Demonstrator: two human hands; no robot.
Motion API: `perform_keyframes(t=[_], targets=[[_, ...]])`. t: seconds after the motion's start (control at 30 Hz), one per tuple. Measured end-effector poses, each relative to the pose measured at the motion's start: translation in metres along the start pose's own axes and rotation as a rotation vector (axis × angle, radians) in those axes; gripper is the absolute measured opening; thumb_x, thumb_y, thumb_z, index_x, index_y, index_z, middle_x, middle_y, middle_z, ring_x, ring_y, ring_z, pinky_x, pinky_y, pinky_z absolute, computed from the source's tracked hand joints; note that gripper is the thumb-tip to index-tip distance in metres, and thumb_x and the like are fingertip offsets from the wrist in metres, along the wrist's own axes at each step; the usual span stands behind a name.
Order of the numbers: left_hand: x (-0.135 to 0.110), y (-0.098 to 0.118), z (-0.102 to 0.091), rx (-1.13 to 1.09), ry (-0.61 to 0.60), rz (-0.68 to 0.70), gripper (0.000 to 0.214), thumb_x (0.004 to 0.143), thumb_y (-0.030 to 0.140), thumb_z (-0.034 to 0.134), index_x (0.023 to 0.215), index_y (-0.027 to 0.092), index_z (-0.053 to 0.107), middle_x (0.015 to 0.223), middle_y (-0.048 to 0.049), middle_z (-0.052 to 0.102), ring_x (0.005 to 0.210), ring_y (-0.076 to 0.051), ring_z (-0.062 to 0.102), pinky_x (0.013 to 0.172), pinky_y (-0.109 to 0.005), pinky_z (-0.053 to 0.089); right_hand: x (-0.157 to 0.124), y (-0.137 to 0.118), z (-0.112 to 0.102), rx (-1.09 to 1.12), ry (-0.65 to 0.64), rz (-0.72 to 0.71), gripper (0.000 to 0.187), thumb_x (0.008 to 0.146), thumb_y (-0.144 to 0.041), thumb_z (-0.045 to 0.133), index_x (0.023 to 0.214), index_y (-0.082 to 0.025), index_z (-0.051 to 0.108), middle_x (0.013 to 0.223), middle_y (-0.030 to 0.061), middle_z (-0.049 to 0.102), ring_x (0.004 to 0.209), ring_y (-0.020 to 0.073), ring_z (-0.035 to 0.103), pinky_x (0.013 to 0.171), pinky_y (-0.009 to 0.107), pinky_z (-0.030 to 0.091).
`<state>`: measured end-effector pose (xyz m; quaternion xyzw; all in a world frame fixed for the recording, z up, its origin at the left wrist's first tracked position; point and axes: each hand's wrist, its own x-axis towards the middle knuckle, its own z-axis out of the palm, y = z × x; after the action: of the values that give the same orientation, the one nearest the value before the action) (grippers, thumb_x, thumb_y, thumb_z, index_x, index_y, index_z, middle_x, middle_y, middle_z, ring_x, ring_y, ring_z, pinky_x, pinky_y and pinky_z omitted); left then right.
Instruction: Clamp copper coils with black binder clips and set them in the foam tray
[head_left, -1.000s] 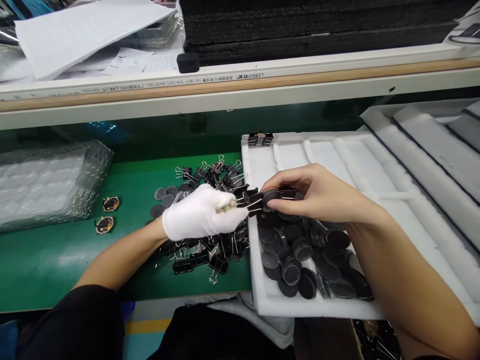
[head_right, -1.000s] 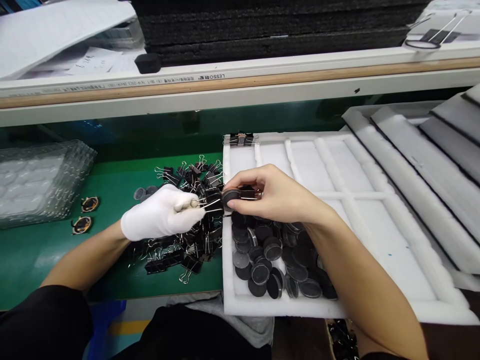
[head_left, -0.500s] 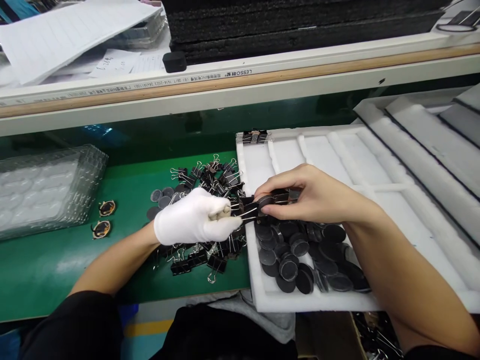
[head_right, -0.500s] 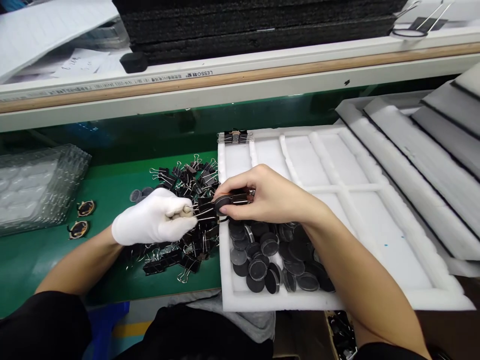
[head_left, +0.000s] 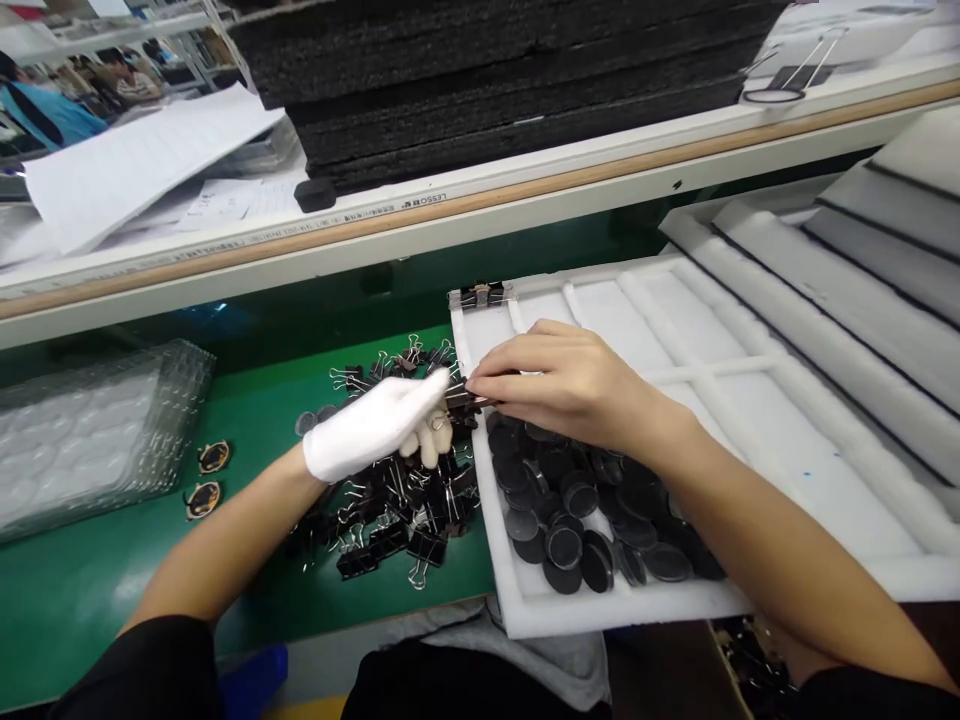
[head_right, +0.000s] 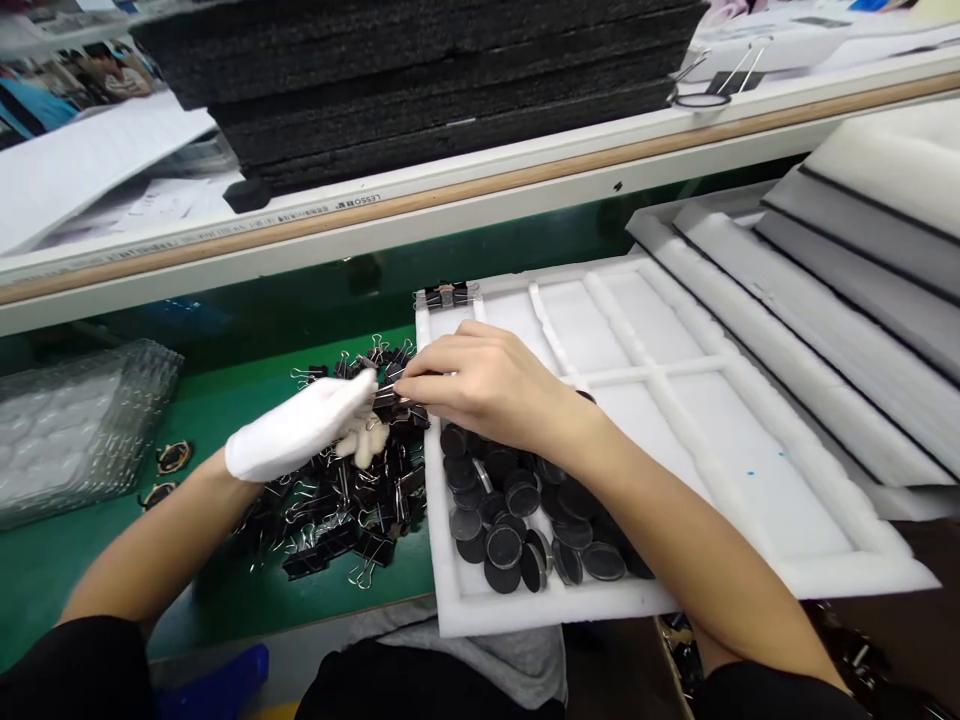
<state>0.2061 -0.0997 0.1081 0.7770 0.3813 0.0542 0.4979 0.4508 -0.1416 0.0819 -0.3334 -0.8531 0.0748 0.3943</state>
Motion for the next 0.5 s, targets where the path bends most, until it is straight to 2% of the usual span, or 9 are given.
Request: perform_keyframes(t=[0.1,0.17,0.2,0.23,0.27,0.37,0.43,0.5], targets=[[0.015,0.018,-0.01,0.075,0.104,0.047,0.051,0.096,0.065,0.051,0.084,0.017,0.062,0.068,-0.0037,0.07,0.059,-0.013,0.061,0.055,-0.024,0.044,-0.002,0.011,-0.013,-0.11,0.042,0.029,0.029,0.092,-0.028,0.073,0.119,-0.037,0.076,0.129,0.0027,0.074,0.12,0.0295,0.067,0.101,0.05,0.044],[0.031,0.026,-0.019,0.202,0.196,0.089,0.046,0.095,0.062,0.055,0.092,0.018,0.064,0.074,-0.003,0.071,0.066,-0.014,0.064,0.059,-0.025,0.046,-0.009,0.027,-0.031,-0.095,0.046,0.108,0.066,0.08,-0.04,0.086,0.142,-0.038,0.063,0.148,0.0044,0.061,0.137,0.0347,0.055,0.112,0.056,0.037],[0.041,0.027,-0.024,0.279,0.232,0.099,0.044,0.096,0.061,0.054,0.095,0.018,0.065,0.076,-0.0028,0.072,0.067,-0.015,0.065,0.06,-0.026,0.046,-0.014,0.038,-0.041,-0.067,0.025,0.176,0.084,0.073,-0.047,0.09,0.15,-0.036,0.055,0.153,0.0059,0.056,0.14,0.0368,0.051,0.114,0.057,0.037],[0.053,0.027,-0.028,0.352,0.259,0.1,0.043,0.096,0.06,0.053,0.098,0.019,0.065,0.078,-0.0028,0.073,0.068,-0.015,0.064,0.061,-0.027,0.045,-0.02,0.049,-0.05,-0.024,-0.019,0.267,0.094,0.071,-0.053,0.09,0.154,-0.034,0.05,0.154,0.0073,0.055,0.139,0.0374,0.051,0.113,0.057,0.04],[0.067,0.024,-0.032,0.416,0.282,0.095,0.042,0.096,0.059,0.052,0.1,0.019,0.064,0.082,-0.0033,0.073,0.07,-0.016,0.064,0.062,-0.027,0.046,-0.027,0.062,-0.058,0.019,-0.069,0.374,0.094,0.071,-0.056,0.087,0.154,-0.031,0.05,0.151,0.0085,0.058,0.135,0.0368,0.056,0.111,0.055,0.045],[0.111,0.011,-0.039,0.575,0.341,0.084,0.034,0.093,0.051,0.057,0.104,0.019,0.062,0.099,-0.0066,0.074,0.082,-0.02,0.066,0.07,-0.031,0.049,-0.047,0.095,-0.071,0.069,-0.199,0.674,0.071,0.077,-0.057,0.078,0.139,-0.022,0.065,0.135,0.0114,0.068,0.116,0.0349,0.068,0.096,0.05,0.058],[0.137,0.002,-0.04,0.653,0.354,0.085,0.032,0.09,0.047,0.061,0.106,0.019,0.061,0.106,-0.0088,0.073,0.091,-0.023,0.067,0.077,-0.035,0.051,-0.057,0.108,-0.067,0.065,-0.241,0.769,0.06,0.077,-0.053,0.078,0.126,-0.019,0.072,0.128,0.0125,0.071,0.11,0.0349,0.071,0.091,0.049,0.061],[0.153,-0.002,-0.037,0.664,0.319,0.093,0.032,0.09,0.048,0.061,0.104,0.019,0.062,0.106,-0.0096,0.073,0.093,-0.025,0.067,0.079,-0.036,0.051,-0.062,0.111,-0.057,0.101,-0.177,0.79,0.057,0.079,-0.049,0.078,0.126,-0.018,0.071,0.127,0.0141,0.072,0.11,0.0342,0.071,0.094,0.05,0.061]])
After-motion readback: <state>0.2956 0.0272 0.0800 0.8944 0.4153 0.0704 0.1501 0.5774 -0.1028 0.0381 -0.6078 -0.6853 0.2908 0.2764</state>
